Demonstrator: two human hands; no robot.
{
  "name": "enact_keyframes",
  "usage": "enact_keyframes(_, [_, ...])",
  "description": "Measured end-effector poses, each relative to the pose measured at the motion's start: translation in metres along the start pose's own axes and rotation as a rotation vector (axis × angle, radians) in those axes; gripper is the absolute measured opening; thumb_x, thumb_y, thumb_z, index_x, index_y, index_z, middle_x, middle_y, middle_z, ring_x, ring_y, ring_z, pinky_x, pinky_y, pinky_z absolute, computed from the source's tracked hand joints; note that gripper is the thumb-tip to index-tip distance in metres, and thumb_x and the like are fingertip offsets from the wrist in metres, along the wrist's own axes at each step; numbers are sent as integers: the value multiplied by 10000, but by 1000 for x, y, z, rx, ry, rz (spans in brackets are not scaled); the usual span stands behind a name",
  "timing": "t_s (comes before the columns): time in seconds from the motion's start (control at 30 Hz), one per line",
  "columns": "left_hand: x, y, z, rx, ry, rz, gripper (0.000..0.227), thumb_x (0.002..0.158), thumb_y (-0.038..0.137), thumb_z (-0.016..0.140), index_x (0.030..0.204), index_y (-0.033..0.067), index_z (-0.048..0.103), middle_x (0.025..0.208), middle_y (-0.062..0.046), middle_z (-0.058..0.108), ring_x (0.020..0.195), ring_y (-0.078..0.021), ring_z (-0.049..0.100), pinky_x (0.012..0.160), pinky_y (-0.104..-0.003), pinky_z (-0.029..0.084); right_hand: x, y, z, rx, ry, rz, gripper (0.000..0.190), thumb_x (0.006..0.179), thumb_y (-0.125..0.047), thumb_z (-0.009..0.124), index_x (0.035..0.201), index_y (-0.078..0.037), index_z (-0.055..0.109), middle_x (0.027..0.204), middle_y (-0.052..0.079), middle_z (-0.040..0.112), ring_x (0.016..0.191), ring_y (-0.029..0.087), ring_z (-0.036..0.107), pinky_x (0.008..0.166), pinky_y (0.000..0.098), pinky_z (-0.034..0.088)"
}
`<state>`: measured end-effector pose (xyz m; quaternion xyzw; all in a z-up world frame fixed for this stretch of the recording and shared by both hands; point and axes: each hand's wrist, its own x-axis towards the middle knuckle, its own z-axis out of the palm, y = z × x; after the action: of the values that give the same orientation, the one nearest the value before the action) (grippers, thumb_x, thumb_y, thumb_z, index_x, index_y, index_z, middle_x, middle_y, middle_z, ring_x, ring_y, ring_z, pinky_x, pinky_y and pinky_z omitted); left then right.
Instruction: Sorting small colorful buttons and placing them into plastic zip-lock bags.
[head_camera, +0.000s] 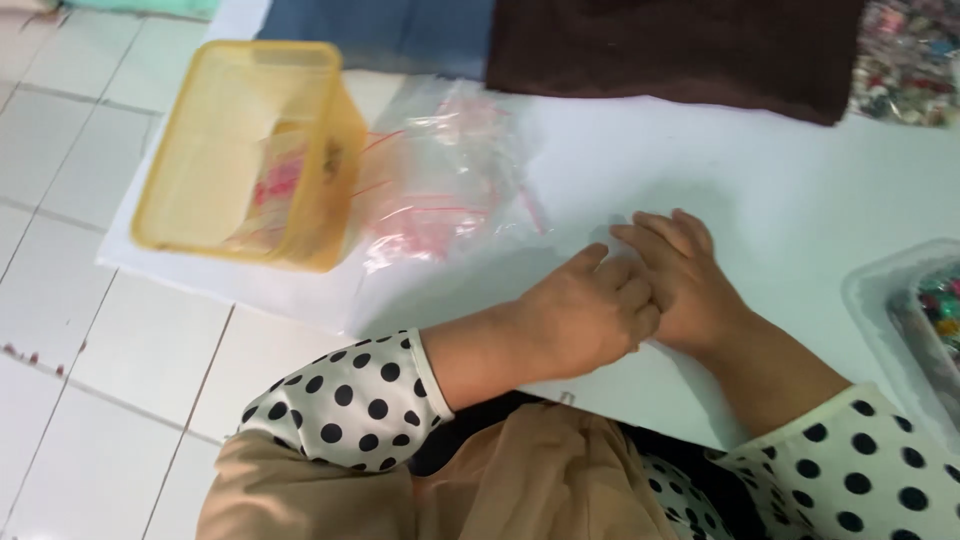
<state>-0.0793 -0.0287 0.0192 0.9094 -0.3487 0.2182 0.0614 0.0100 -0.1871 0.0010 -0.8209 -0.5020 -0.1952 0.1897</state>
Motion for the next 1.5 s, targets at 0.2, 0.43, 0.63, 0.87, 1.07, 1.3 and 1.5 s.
enact_keyframes(0.2, [66, -30, 81, -256, 448, 125, 331, 952, 424, 717, 853, 108, 717, 936, -62, 641, 1080, -334, 647, 897, -471, 546, -9, 47, -39, 219, -165, 183, 438, 903, -362, 710, 1164, -28, 599, 1114, 180, 657, 1160, 408, 588, 1103, 612, 352])
enact_keyframes(0.43, [64, -40, 52, -335, 308, 187, 266, 976, 363, 681, 878, 118, 715, 918, -50, 630, 1148, -353, 666, 931, -503, 554, -25, 53, -26, -9, -272, 104, 288, 970, -261, 532, 996, -43, 719, 1253, 193, 567, 1249, 414, 484, 998, 603, 412])
enact_keyframes(0.63, [66, -29, 34, -354, 268, 268, 184, 972, 296, 683, 937, 119, 718, 955, -57, 647, 1093, -350, 681, 878, -491, 575, -36, 33, -70, -53, -551, 172, 196, 927, -187, 613, 853, -72, 754, 984, 131, 643, 1007, 323, 567, 985, 578, 395])
enact_keyframes(0.87, [57, -17, 36, -351, 190, 232, 188, 981, 287, 692, 1060, 121, 730, 1128, -92, 692, 1125, -328, 687, 970, -479, 557, -141, 32, -156, -77, 157, 255, 193, 952, -224, 695, 1116, -132, 742, 1261, 117, 684, 1206, 372, 640, 1052, 522, 464])
enact_keyframes(1.07, [61, -17, 32, -311, 72, 334, 233, 977, 218, 728, 1144, 59, 696, 1216, -129, 631, 1055, -342, 656, 946, -475, 568, -245, 86, -202, -155, 425, 692, 238, 1050, 89, 613, 1248, 29, 732, 1413, 244, 574, 1321, 411, 524, 1142, 542, 418])
enact_keyframes(1.3, [56, -16, 31, -269, 83, 266, 234, 982, 203, 711, 1157, 49, 698, 1206, -140, 620, 1021, -345, 669, 918, -475, 571, -273, 106, -184, 51, 375, 946, 374, 956, 97, 572, 1256, -55, 735, 1290, 132, 638, 1217, 269, 606, 919, 353, 518])
enact_keyframes(1.5, [56, -14, 37, -242, 42, 257, 240, 975, 223, 715, 1148, 59, 691, 1249, -139, 615, 1054, -336, 665, 924, -474, 565, -264, 57, -207, 2, 169, 1040, 337, 971, -80, 618, 1296, -68, 707, 1102, 110, 653, 909, 272, 634, 829, 404, 480])
